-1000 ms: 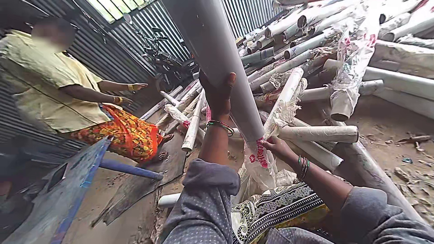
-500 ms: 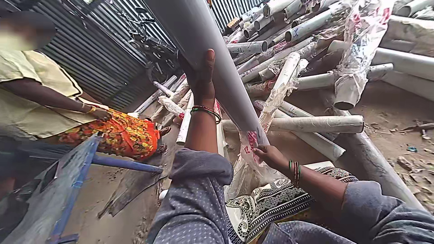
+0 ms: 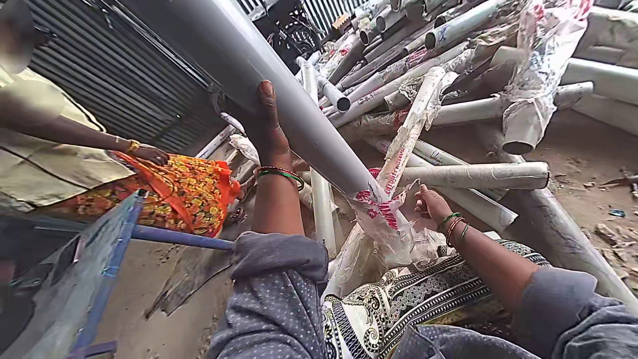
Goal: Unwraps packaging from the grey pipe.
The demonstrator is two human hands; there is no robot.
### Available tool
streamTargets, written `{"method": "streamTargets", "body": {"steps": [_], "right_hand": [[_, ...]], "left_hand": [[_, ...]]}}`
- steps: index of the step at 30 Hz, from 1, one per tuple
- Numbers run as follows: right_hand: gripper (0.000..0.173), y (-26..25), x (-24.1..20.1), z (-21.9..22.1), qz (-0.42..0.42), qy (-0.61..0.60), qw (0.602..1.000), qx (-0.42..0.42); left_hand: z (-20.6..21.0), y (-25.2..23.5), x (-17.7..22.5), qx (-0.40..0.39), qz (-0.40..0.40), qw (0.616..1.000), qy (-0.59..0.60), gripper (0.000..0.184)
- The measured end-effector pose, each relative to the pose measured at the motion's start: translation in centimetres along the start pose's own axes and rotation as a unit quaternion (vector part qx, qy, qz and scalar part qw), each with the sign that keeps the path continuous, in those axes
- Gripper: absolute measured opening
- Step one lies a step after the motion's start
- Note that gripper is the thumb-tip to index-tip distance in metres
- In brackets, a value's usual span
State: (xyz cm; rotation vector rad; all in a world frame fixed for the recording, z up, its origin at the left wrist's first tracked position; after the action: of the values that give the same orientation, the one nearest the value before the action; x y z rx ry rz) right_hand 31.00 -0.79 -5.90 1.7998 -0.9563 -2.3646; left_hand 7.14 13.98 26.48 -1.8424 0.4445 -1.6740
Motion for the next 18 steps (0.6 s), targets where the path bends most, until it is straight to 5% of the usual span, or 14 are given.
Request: {"method": "streamTargets", "body": {"steps": [4,7,10,13,18], "right_hand": [[0.034,-0.9,-1.9,0.1,-0.073,-0.052,0.994,0.061],[0.02,0.8,-3.3,2.8,-0.199,0.051,0.978,-0.021],[0.026,3.2,-4.2,5.2,-0.287,0.156,0.942,-0.081],[0.028,4.4,-4.8,5.8,-0.309,0.213,0.925,-0.063],[0.019,4.4,-5.1,4.5,-0.317,0.223,0.921,-0.036]], "left_hand": [[-0.2,1.0,0.5,-0.051,-0.003,0.996,0.073,0.082],[0.0,2.3,1.4,-0.066,0.002,0.993,0.097,0.082],[0.7,3.5,2.6,-0.079,0.019,0.992,0.093,0.079],[1.6,4.1,3.4,-0.09,0.045,0.988,0.115,0.069],[3.3,4.5,3.7,-0.109,0.042,0.985,0.126,0.085]]}}
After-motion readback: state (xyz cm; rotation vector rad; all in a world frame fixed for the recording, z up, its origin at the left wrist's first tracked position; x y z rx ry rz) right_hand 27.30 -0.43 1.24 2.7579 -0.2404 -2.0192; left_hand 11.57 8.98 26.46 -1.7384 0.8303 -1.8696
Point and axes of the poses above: each hand's wrist, its own y-axis away from the middle knuckle, its own z-axis out of the palm, x = y × z, the point moved 6 cm from there along -y, towards the middle knuckle, and after that the axes turned 3 degrees about -z, right-handed, at the moved point
